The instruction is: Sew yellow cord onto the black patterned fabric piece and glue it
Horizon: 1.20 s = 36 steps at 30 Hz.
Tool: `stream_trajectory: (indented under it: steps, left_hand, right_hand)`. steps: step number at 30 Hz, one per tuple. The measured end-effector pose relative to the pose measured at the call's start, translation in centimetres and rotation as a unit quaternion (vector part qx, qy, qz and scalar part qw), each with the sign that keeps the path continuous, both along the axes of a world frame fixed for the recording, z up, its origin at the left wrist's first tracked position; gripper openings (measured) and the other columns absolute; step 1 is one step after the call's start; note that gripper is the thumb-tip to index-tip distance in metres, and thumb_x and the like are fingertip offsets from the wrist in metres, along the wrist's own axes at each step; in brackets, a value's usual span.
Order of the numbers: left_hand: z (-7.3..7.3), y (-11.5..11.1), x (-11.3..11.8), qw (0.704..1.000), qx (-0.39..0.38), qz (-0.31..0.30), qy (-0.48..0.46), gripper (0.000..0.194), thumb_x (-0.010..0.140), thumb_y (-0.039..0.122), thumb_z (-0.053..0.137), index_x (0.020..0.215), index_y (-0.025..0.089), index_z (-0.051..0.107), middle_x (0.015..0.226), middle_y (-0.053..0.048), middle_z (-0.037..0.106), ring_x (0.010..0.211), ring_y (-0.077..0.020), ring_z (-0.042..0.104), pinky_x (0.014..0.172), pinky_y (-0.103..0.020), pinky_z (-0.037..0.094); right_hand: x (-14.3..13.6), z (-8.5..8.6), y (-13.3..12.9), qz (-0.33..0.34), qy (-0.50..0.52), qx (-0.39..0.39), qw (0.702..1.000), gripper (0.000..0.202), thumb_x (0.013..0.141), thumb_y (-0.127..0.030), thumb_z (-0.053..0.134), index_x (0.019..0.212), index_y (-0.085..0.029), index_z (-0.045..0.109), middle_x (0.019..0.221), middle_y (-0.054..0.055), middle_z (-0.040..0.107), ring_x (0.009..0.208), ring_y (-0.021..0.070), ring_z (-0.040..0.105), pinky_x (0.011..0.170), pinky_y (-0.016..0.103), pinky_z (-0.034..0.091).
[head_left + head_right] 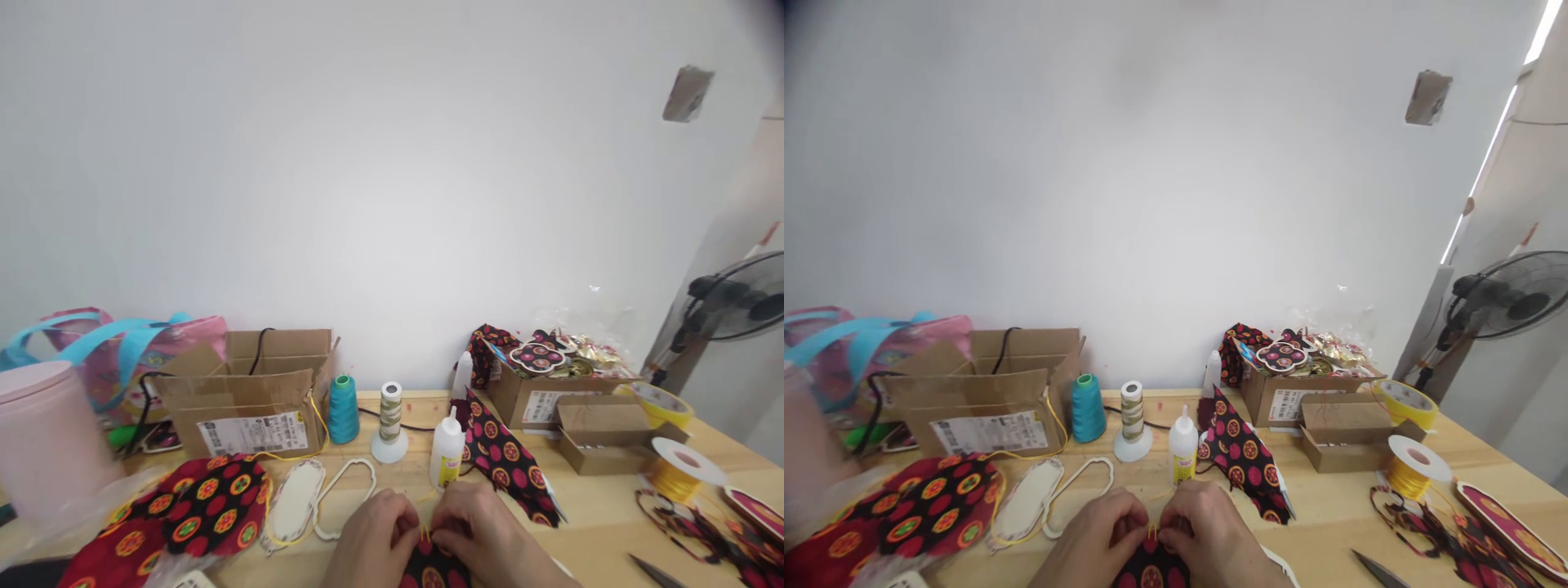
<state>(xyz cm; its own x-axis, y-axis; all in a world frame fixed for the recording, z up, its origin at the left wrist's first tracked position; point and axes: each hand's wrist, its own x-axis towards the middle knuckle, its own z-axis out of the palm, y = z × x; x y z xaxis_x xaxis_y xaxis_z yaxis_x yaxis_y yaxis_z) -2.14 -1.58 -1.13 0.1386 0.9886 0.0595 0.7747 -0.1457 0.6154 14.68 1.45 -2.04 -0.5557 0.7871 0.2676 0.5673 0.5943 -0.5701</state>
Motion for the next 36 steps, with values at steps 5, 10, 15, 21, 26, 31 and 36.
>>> stream_trajectory:
  steps: [5,10,15,21,26,31,36]
  left_hand:
    - [-0.3,-0.1,0.0,1.0,0.001,-0.005,-0.021,0.017,0.066,0.012,0.043,0.071,0.017,0.058,0.071,0.0,0.058,0.067,-0.0134,0.054,0.062,-0.023,0.039]
    - [0.3,-0.3,0.4,1.0,-0.012,-0.001,-0.024,0.017,0.066,0.01,0.042,0.071,0.017,0.057,0.073,-0.001,0.059,0.071,-0.0146,0.054,0.065,-0.025,0.039]
    - [0.5,-0.4,0.5,0.999,-0.027,0.003,-0.027,0.017,0.066,0.012,0.043,0.07,0.016,0.059,0.076,-0.004,0.06,0.074,-0.0163,0.054,0.067,-0.027,0.039]
    - [0.3,-0.3,0.2,0.999,-0.02,-0.001,-0.029,0.016,0.067,0.013,0.044,0.07,0.016,0.06,0.076,-0.003,0.059,0.075,-0.0158,0.054,0.068,-0.027,0.04]
    - [0.3,-0.2,0.2,1.0,-0.009,0.008,-0.029,0.016,0.067,0.013,0.045,0.069,0.016,0.06,0.075,-0.002,0.059,0.074,-0.0154,0.055,0.067,-0.026,0.04]
    - [0.0,-0.3,0.2,1.0,0.0,-0.003,-0.028,0.017,0.068,0.012,0.044,0.069,0.016,0.061,0.075,-0.003,0.06,0.074,-0.0149,0.055,0.067,-0.025,0.04]
    - [-0.3,-0.4,-0.3,0.999,0.011,-0.03,-0.033,0.018,0.071,0.011,0.044,0.071,0.018,0.061,0.078,-0.002,0.06,0.078,-0.0138,0.055,0.07,-0.024,0.041]
  right_hand:
    - [-0.6,0.3,0.1,-0.009,-0.024,-0.018,1.0,0.008,0.064,-0.011,0.066,0.066,-0.019,0.066,0.065,-0.001,0.062,0.063,0.0112,0.056,0.055,0.017,0.037]
    - [-1.0,-0.3,0.2,-0.019,-0.017,-0.006,1.0,0.008,0.066,-0.012,0.064,0.065,-0.019,0.065,0.066,-0.001,0.062,0.065,0.0115,0.056,0.057,0.018,0.037]
    - [-1.1,-0.8,0.3,-0.028,-0.032,0.008,0.999,0.009,0.066,-0.011,0.063,0.065,-0.019,0.063,0.065,-0.002,0.062,0.064,0.0111,0.055,0.055,0.018,0.034]
    - [-1.1,-0.8,0.1,-0.033,-0.058,0.027,0.997,0.007,0.067,-0.014,0.062,0.065,-0.02,0.063,0.064,-0.001,0.062,0.061,0.0115,0.055,0.052,0.019,0.033]
    - [-1.0,-0.6,-0.1,-0.014,-0.069,0.032,0.997,0.01,0.068,-0.013,0.059,0.066,-0.021,0.064,0.067,-0.001,0.061,0.063,0.012,0.056,0.054,0.018,0.035]
    - [-0.9,-0.3,-0.2,-0.007,-0.065,0.015,0.998,0.009,0.07,-0.014,0.06,0.069,-0.022,0.065,0.07,0.0,0.062,0.066,0.0128,0.057,0.056,0.018,0.038]
    - [-0.7,0.1,-0.3,0.025,-0.043,0.017,0.999,0.012,0.072,-0.012,0.056,0.072,-0.021,0.065,0.071,0.001,0.062,0.067,0.0129,0.057,0.058,0.018,0.039]
